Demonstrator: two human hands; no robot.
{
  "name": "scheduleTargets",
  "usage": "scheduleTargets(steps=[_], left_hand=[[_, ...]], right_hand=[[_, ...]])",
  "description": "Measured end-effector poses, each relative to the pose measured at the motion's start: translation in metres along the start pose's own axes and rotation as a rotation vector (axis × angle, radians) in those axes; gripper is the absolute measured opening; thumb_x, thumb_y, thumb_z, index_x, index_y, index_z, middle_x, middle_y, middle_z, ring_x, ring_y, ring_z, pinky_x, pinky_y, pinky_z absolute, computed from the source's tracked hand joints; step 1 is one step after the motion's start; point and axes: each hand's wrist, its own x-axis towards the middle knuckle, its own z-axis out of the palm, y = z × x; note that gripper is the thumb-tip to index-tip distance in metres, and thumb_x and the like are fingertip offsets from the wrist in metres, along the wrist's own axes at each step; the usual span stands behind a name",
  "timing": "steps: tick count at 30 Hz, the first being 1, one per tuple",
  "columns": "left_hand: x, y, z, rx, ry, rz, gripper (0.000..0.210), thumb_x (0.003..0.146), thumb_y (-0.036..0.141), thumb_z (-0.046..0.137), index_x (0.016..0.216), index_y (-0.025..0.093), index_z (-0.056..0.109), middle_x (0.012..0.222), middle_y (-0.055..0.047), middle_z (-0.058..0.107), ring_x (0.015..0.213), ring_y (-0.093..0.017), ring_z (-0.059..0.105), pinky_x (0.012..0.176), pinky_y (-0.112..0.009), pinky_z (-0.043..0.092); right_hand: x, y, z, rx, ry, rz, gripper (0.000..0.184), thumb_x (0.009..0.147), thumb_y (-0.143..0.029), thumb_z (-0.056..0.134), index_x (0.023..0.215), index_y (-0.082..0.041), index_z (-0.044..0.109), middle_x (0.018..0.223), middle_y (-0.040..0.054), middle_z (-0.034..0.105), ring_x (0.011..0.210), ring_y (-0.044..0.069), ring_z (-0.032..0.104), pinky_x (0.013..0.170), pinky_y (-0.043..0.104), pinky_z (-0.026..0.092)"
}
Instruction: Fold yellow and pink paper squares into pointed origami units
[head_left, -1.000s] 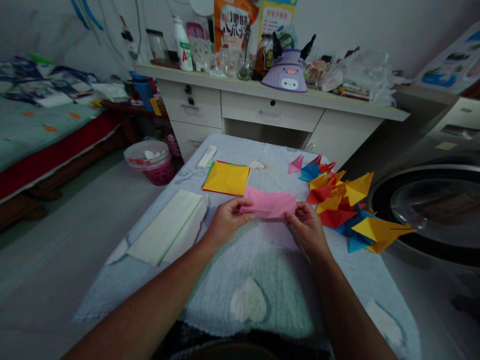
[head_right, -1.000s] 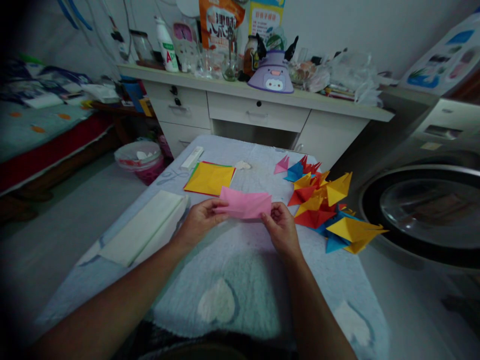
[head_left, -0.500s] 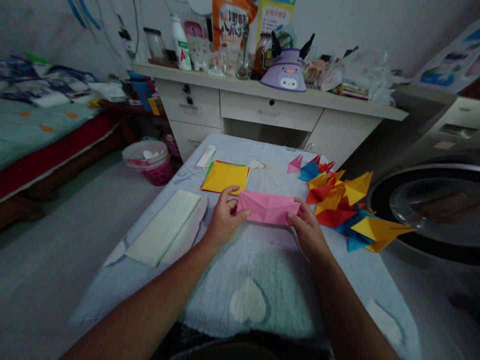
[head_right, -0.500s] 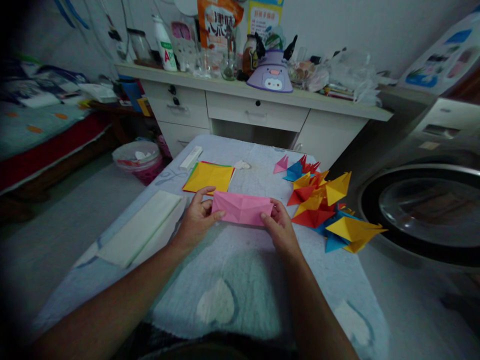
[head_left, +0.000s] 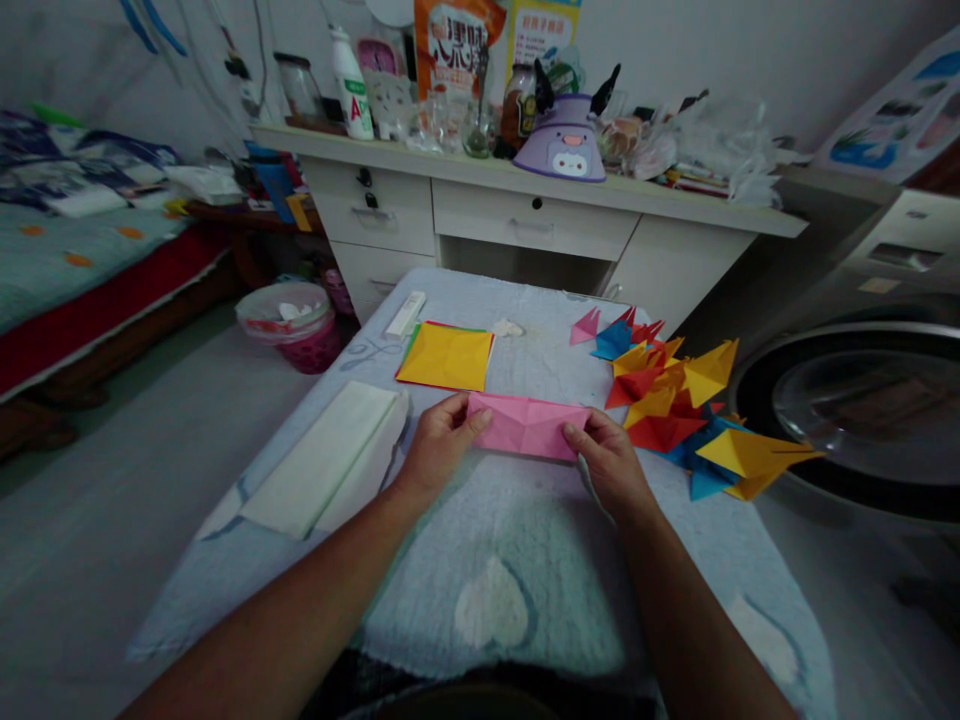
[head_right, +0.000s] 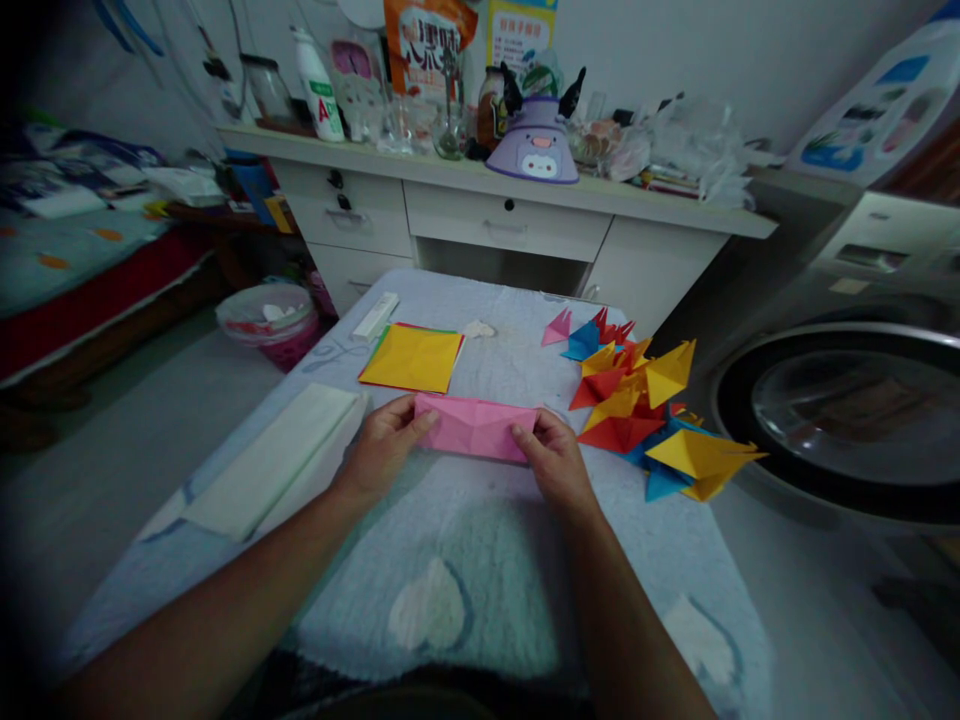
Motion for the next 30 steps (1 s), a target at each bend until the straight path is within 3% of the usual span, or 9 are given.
scheduleTargets(steps=[10, 18, 30], left_hand=[[0.0, -0.002, 0.0, -0.002, 0.039, -0.057, 0.021, 0.075, 0.036, 0.072, 0.08, 0.015, 0.068, 0.073, 0.0, 0.065, 0.067, -0.012, 0.056, 0.063, -0.022, 0.042], [0.001, -0.002, 0.002, -0.031, 0.055, -0.03, 0.021, 0.074, 0.032, 0.072, 0.089, 0.018, 0.064, 0.075, 0.002, 0.065, 0.069, -0.012, 0.058, 0.067, -0.022, 0.045], [0.002, -0.007, -0.003, 0.241, 0.103, 0.009, 0.012, 0.079, 0.03, 0.062, 0.077, 0.018, 0.063, 0.068, 0.003, 0.057, 0.064, -0.011, 0.05, 0.06, -0.02, 0.037]], right_hand=[[0.0, 0.003, -0.002, 0.019, 0.052, 0.02, 0.023, 0.08, -0.043, 0.066, 0.076, -0.022, 0.058, 0.066, -0.004, 0.048, 0.057, 0.01, 0.041, 0.054, 0.022, 0.035], [0.0, 0.001, 0.0, -0.032, 0.095, 0.033, 0.027, 0.076, -0.044, 0.069, 0.07, -0.022, 0.055, 0.064, -0.0039, 0.046, 0.058, 0.011, 0.041, 0.054, 0.023, 0.035], [0.002, 0.011, -0.004, -0.109, 0.092, 0.041, 0.027, 0.078, -0.044, 0.068, 0.068, -0.021, 0.057, 0.059, -0.0048, 0.047, 0.053, 0.011, 0.041, 0.051, 0.023, 0.031]])
